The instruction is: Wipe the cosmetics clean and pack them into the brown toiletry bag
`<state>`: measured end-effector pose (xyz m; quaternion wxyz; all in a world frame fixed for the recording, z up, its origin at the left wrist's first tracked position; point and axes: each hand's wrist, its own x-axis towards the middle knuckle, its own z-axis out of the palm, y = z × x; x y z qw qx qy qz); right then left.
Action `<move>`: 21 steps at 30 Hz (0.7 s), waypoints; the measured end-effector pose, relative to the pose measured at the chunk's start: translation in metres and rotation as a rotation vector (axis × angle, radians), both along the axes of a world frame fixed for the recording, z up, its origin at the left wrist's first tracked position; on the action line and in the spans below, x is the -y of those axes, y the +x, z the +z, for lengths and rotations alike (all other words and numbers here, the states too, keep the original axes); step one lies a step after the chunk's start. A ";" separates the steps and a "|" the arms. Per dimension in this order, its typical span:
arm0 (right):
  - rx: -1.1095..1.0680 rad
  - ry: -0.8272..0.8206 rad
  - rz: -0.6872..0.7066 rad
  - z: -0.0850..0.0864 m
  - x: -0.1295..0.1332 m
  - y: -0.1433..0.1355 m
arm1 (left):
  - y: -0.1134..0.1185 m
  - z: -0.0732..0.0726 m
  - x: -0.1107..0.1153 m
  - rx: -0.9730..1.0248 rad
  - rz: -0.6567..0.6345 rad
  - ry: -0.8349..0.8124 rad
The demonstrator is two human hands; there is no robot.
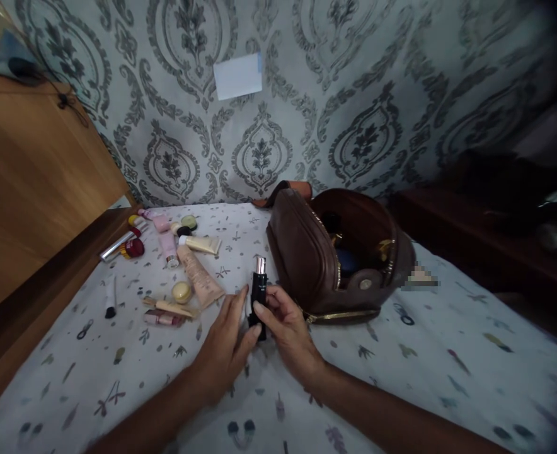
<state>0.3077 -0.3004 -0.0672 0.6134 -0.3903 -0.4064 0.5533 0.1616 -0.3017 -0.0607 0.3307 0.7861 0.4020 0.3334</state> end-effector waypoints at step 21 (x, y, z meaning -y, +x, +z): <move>-0.104 0.081 0.028 0.002 0.005 0.000 | -0.008 0.006 -0.023 0.389 -0.139 -0.455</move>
